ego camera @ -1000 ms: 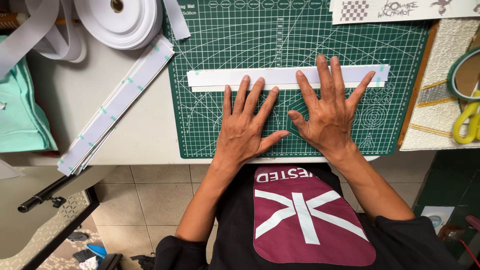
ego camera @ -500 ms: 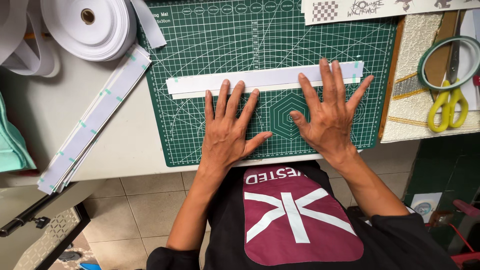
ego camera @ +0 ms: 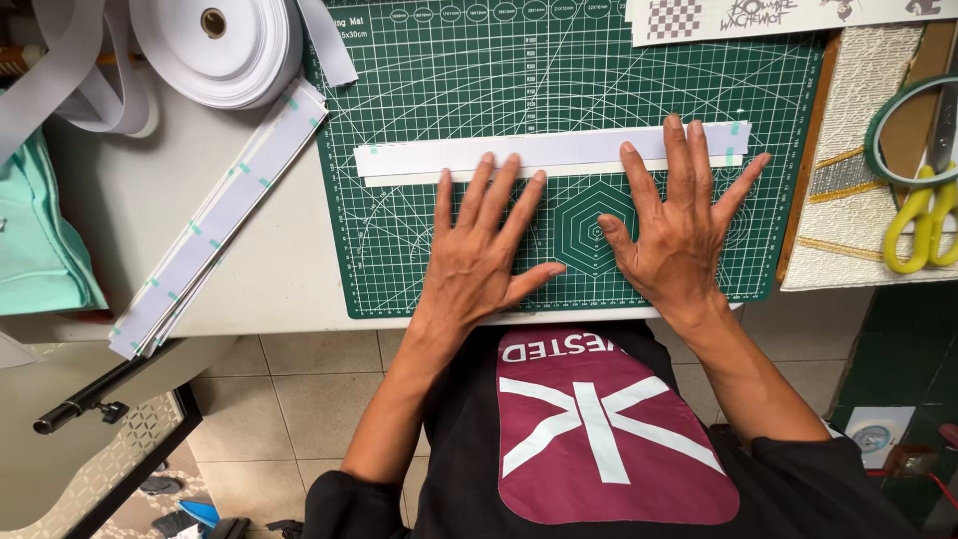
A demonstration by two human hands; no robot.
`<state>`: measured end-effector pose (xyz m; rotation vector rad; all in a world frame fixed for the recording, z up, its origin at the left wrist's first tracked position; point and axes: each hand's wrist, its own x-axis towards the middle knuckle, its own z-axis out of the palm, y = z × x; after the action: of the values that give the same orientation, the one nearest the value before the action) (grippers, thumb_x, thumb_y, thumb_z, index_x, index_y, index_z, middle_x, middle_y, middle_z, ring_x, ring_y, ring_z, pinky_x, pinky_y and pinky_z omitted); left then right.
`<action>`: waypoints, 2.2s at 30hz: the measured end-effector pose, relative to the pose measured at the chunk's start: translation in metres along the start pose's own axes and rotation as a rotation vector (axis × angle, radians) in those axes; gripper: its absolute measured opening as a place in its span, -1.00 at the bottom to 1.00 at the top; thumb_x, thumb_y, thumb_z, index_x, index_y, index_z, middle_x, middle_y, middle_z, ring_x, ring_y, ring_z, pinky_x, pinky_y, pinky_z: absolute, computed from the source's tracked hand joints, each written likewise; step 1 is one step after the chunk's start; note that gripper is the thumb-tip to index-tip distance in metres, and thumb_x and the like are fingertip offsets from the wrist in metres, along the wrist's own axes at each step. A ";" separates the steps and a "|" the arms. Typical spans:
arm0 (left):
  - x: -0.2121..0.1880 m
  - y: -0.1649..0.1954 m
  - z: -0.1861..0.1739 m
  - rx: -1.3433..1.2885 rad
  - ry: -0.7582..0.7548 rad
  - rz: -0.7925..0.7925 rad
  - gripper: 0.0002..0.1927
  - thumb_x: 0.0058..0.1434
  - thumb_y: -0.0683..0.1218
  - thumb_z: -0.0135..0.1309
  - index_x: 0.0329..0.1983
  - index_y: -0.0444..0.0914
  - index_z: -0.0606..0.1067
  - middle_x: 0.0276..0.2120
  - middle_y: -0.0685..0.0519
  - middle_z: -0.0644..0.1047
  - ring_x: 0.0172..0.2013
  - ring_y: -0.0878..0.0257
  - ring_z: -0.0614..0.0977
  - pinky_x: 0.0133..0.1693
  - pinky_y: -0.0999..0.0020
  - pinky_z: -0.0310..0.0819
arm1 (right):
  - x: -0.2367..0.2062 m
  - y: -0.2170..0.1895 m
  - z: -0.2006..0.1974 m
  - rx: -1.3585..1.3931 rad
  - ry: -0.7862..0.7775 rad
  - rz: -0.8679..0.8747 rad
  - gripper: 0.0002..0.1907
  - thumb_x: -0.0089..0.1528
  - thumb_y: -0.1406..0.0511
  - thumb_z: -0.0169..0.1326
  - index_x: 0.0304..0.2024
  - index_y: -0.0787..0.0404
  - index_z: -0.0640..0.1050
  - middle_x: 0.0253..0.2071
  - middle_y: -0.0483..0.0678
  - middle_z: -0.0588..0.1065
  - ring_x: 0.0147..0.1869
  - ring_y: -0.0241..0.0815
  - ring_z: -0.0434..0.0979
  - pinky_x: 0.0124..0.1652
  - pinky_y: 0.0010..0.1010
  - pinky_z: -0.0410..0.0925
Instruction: The person applies small pieces of green tape to two white strips laid on a green cutting mat. They repeatedly tear tape from a roll, place it on the strips, and smooth it down. The strips remain on the mat throughout the clip.
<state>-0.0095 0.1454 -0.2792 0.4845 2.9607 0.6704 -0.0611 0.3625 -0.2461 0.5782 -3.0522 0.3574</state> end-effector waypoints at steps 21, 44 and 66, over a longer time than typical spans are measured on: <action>0.011 0.002 0.003 -0.025 0.031 0.068 -0.01 0.24 0.61 -0.24 0.44 -0.18 0.30 0.46 -0.11 0.24 0.47 -0.06 0.21 0.46 -0.23 -0.11 | 0.000 -0.006 -0.011 0.146 0.094 0.006 -0.38 0.49 -0.04 -0.24 0.36 0.25 0.42 0.51 0.21 0.20 0.62 0.17 0.16 0.46 0.42 -0.29; 0.004 0.007 -0.013 0.005 0.099 0.106 0.04 0.19 0.65 -0.28 0.32 -0.25 0.40 0.41 -0.17 0.26 0.42 -0.08 0.24 0.41 -0.28 0.02 | 0.166 -0.020 -0.023 0.272 -0.934 -0.357 -0.71 0.25 0.19 0.16 -0.13 0.24 0.49 -0.39 -0.01 0.57 -0.35 -0.11 0.58 -0.30 -0.26 0.44; 0.005 0.009 -0.005 0.004 0.104 0.108 0.08 0.15 0.69 -0.30 0.28 -0.26 0.45 0.38 -0.18 0.30 0.41 -0.10 0.26 0.42 -0.30 -0.03 | 0.172 -0.052 -0.025 -0.150 -0.958 -0.423 -0.74 0.27 0.18 0.15 -0.03 0.09 0.51 -0.36 -0.04 0.60 -0.32 -0.08 0.64 -0.27 -0.22 0.46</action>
<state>-0.0123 0.1525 -0.2709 0.6322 3.0513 0.7216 -0.2030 0.2595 -0.2004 1.7730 -3.5457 -0.2489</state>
